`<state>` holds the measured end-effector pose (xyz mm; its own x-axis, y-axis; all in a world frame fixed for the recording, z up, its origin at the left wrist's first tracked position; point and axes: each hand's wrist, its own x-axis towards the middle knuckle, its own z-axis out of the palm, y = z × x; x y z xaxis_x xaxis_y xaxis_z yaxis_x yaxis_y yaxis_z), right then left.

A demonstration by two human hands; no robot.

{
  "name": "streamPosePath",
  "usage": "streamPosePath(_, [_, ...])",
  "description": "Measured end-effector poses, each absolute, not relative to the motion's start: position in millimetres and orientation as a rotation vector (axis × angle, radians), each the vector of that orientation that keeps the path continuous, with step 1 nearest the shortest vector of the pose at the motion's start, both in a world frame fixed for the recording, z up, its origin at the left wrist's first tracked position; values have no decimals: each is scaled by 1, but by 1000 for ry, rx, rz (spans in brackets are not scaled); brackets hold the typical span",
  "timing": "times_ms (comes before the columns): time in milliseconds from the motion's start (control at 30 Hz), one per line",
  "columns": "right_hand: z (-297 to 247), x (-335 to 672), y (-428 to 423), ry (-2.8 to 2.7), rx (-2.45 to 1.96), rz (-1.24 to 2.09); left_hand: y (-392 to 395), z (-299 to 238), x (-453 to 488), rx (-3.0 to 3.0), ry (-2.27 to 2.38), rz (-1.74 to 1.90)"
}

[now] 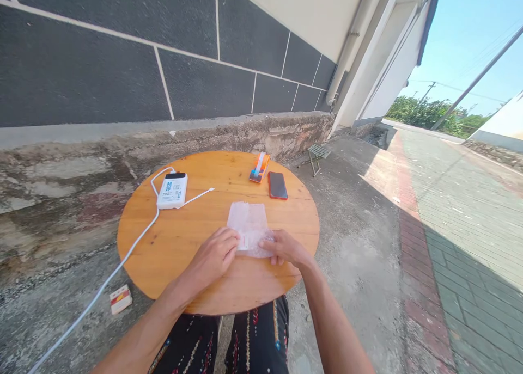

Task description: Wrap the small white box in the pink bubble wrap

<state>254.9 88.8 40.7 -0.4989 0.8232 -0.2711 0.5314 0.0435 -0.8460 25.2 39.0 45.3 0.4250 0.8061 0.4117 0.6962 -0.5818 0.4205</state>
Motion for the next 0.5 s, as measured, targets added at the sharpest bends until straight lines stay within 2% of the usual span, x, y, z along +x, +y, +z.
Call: streamPosePath(500, [12, 218, 77, -1803, -1652, 729, 38, 46, 26, 2491, 1343, 868])
